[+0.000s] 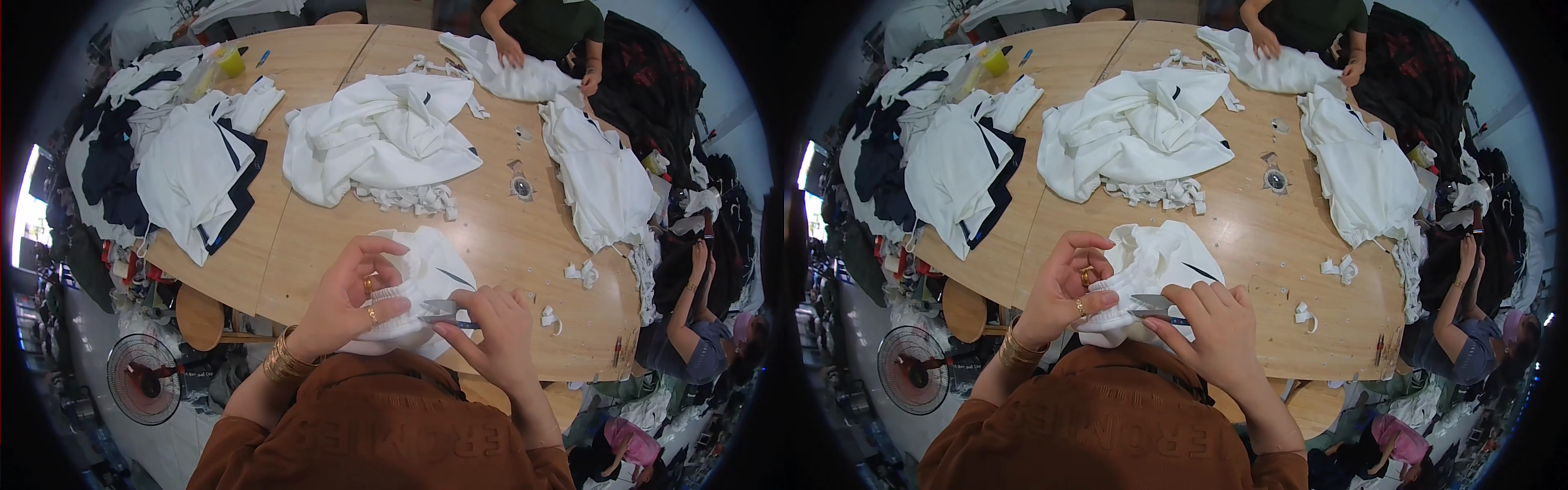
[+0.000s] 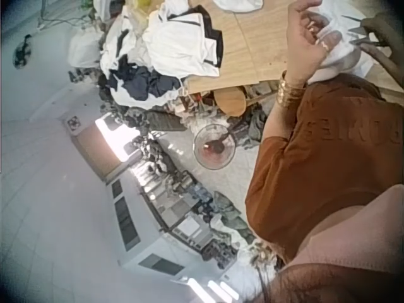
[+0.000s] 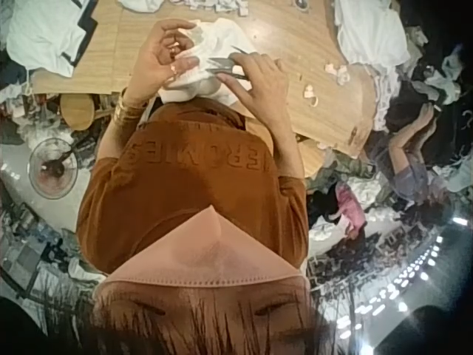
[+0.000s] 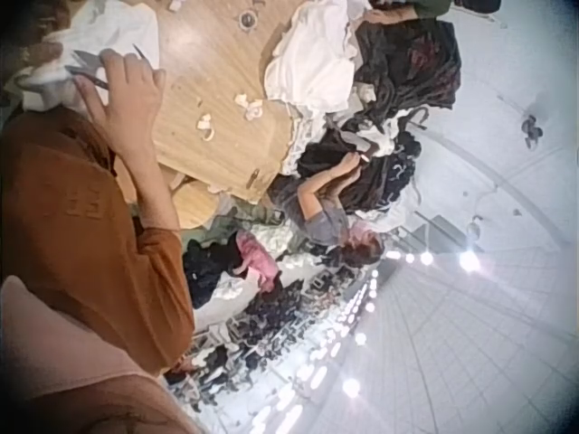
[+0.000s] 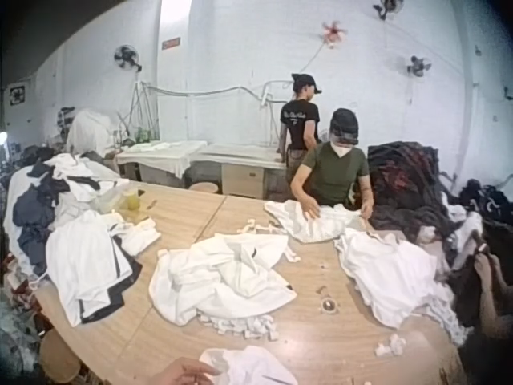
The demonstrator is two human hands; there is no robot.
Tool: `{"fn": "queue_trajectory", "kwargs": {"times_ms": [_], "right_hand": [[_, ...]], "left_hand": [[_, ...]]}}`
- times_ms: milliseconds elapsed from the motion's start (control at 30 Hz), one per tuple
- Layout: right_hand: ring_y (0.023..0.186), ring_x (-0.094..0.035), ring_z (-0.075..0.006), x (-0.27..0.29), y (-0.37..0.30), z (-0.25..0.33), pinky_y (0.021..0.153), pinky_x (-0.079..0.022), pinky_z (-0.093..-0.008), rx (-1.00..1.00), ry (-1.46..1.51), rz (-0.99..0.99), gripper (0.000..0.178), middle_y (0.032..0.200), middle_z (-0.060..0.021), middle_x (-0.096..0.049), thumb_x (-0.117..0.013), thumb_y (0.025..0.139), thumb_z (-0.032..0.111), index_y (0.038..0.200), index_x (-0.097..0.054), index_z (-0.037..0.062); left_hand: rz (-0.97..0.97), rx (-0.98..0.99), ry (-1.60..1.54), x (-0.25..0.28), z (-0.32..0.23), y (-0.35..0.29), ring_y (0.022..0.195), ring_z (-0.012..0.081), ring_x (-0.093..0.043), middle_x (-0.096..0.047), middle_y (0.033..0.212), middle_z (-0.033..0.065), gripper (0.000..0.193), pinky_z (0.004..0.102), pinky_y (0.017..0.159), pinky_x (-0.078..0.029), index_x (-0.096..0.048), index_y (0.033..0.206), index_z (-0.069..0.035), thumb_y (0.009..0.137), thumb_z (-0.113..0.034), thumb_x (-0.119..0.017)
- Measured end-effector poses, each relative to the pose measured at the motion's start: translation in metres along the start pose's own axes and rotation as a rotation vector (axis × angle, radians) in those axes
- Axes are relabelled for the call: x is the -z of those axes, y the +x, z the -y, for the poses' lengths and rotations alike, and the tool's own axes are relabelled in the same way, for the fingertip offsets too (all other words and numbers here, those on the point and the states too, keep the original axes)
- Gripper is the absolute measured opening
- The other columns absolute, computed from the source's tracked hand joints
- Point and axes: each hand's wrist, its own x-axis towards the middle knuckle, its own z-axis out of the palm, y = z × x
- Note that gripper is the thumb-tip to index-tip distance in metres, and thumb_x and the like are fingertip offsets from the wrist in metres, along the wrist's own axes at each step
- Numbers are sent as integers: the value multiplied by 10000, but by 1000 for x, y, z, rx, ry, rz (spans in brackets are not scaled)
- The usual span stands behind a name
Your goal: Trimming excess threads from white garments using a small thread clipper.
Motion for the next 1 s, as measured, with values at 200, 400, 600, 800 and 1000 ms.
{"fn": "queue_trajectory", "kwargs": {"times_ms": [200, 400, 600, 800, 1000], "right_hand": [[594, -466, -162, -3, 0, 1, 597, -284, -295, -7, 0, 14, 272, 668, -4, -506, -688, 701, 277, 862, -553, 103], [663, -486, -118, -13, -11, -1, 599, -332, -247, -352, 716, 120, 254, 748, -5, -532, -641, 764, 242, 919, -543, 67], [608, -363, -43, -4, -13, -20, 546, -306, -180, -420, 1429, -225, 286, 757, 22, -461, -641, 770, 172, 1010, -534, 59], [596, -485, -145, -35, -4, 18, 509, -381, -235, -160, 534, -176, 379, 735, -50, -495, -709, 677, 56, 1035, -585, 59], [599, -509, -178, -40, -2, 7, 531, -416, -274, -159, 464, -186, 179, 762, -84, -524, -632, 730, -10, 888, -558, 33]], "left_hand": [[-5, -7, 7, 2, 3, 0, 845, 86, -450, -458, 882, 24, 513, 231, 776, -407, -393, 1159, -41, 723, 2, -660], [-14, 0, 3, 0, 1, -1, 840, 85, -453, -458, 884, 24, 504, 226, 762, -414, -397, 1156, -44, 724, 18, -650], [-22, -17, 22, 5, 4, -2, 840, 82, -453, -456, 884, 23, 494, 224, 760, -415, -400, 1152, -44, 728, 23, -644], [-53, -42, 14, 0, 8, -1, 843, 80, -441, -443, 895, 16, 456, 224, 785, -405, -418, 1133, -40, 737, 17, -638], [-72, -72, 39, 3, 15, -2, 853, 76, -429, -428, 898, 8, 406, 224, 804, -391, -439, 1109, -39, 751, 22, -621]]}}
